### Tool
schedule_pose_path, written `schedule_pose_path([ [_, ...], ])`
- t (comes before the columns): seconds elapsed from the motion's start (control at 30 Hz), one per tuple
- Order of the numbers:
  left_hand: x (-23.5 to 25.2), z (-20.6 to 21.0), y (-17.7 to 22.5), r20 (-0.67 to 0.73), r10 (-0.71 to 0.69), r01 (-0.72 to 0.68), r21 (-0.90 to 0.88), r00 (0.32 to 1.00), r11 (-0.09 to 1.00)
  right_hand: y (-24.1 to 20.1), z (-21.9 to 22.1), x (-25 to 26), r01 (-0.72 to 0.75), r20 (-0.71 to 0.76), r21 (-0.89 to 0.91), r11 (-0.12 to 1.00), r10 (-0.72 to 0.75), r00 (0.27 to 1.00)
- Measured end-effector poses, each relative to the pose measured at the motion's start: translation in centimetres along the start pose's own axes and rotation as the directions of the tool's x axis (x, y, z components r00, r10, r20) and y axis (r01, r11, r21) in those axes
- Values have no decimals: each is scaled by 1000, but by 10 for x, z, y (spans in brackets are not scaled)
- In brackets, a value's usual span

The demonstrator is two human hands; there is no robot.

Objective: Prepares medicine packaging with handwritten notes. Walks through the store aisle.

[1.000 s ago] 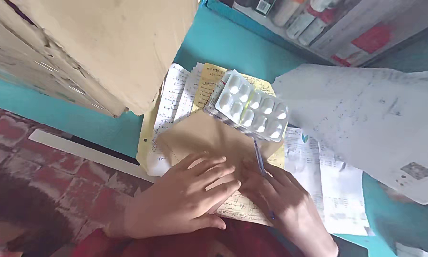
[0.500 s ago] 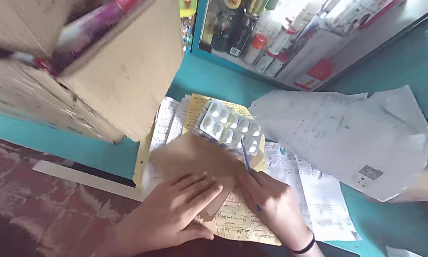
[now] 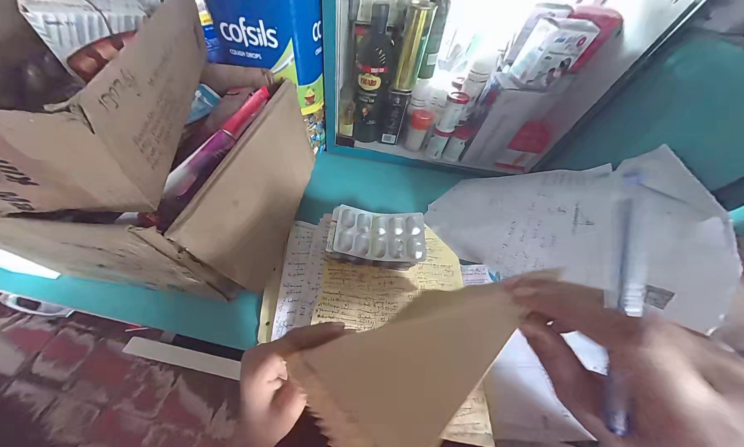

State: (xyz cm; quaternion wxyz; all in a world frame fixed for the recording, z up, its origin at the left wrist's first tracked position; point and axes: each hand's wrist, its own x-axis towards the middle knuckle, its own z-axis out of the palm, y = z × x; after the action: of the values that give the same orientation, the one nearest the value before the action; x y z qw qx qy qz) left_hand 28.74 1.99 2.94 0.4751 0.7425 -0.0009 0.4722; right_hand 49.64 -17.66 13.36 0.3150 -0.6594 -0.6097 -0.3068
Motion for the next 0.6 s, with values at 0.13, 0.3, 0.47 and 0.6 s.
schedule_pose_path([
  [0.13, 3, 18, 6, -393, -322, 250, -223, 862, 942, 10, -12, -7, -230, -159, 35, 973, 232, 960],
  [0.3, 3, 28, 3, -469, -494, 330, -390, 732, 860, 18, 5, -19, -523, 148, 362, 772, 506, 850],
  [0.47, -2, 37, 1, -444, -485, 355, -347, 753, 868, 12, 22, -30, -580, 267, 590, 561, 543, 796],
  [0.6, -4, 23, -9, -207, -338, 295, -213, 918, 932, 17, -11, -28, -382, -233, 413, 827, 501, 834],
])
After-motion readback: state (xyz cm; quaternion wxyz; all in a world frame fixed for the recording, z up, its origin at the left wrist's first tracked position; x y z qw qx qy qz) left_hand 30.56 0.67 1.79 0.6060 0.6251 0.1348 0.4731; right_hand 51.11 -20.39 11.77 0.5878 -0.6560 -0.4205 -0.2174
